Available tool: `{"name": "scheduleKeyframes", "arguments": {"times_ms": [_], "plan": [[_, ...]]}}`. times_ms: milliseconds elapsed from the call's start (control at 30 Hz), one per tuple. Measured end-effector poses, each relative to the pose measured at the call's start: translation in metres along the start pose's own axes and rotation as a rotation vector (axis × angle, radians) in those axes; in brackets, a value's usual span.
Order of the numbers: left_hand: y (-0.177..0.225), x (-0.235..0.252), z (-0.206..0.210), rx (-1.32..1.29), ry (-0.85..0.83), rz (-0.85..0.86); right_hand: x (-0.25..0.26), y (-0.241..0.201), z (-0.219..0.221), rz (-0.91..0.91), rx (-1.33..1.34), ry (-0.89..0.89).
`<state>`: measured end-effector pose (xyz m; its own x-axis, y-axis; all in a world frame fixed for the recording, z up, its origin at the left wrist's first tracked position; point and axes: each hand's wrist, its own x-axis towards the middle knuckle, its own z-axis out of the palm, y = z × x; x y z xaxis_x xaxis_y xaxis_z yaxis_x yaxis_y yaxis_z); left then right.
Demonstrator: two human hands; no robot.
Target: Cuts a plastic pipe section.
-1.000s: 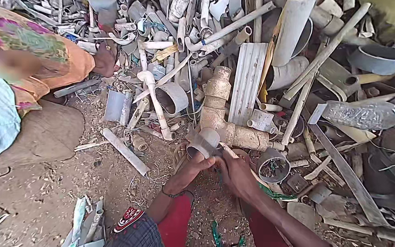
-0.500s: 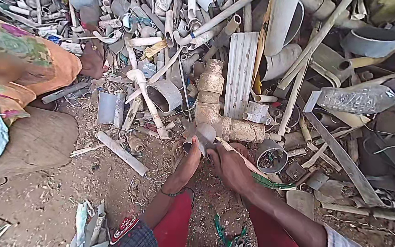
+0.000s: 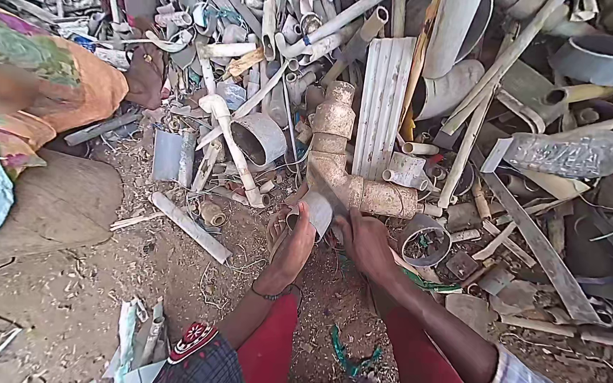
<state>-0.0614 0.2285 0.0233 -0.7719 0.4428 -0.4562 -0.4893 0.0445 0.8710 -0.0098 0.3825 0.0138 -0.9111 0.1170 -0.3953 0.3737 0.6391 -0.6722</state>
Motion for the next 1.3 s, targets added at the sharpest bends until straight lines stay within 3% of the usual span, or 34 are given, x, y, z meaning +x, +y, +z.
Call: {"name": "scheduleKeyframes", "arguments": {"times_ms": [100, 233, 367, 500, 600, 767, 867, 1000, 1167, 1300], "plan": [[-0.002, 0.001, -0.001, -0.02, -0.006, 0.003, -0.018, 0.001, 0.0, -0.074, 0.056, -0.083], [0.0, 0.0, 0.003, -0.08, 0.007, -0.018, -0.011, 0.016, 0.0, 0.005, 0.054, -0.073], [0.0, 0.001, 0.003, -0.136, 0.008, -0.029, -0.027, 0.01, 0.007, -0.105, 0.157, -0.103], [0.002, 0.0, 0.005, -0.195, 0.008, -0.015, -0.007, 0.019, 0.009, 0.018, 0.19, -0.075], [0.001, 0.0, 0.004, -0.196, 0.013, -0.041, -0.026, 0.005, 0.008, -0.121, 0.177, -0.086], [0.007, -0.001, 0.008, -0.209, 0.019, -0.073, -0.003, 0.017, 0.0, 0.074, 0.21, -0.147], [0.007, -0.002, 0.007, -0.252, 0.038, -0.094, -0.026, 0.001, 0.003, -0.074, 0.207, -0.152], [0.007, -0.002, 0.009, -0.271, 0.035, -0.085, -0.004, 0.013, -0.004, 0.11, 0.177, -0.149], [0.017, -0.004, 0.009, -0.36, 0.095, -0.141, -0.021, -0.006, -0.01, 0.003, 0.135, -0.239], [0.019, -0.011, 0.002, -0.489, 0.086, -0.189, -0.009, -0.003, -0.018, 0.096, 0.068, -0.271]]}}
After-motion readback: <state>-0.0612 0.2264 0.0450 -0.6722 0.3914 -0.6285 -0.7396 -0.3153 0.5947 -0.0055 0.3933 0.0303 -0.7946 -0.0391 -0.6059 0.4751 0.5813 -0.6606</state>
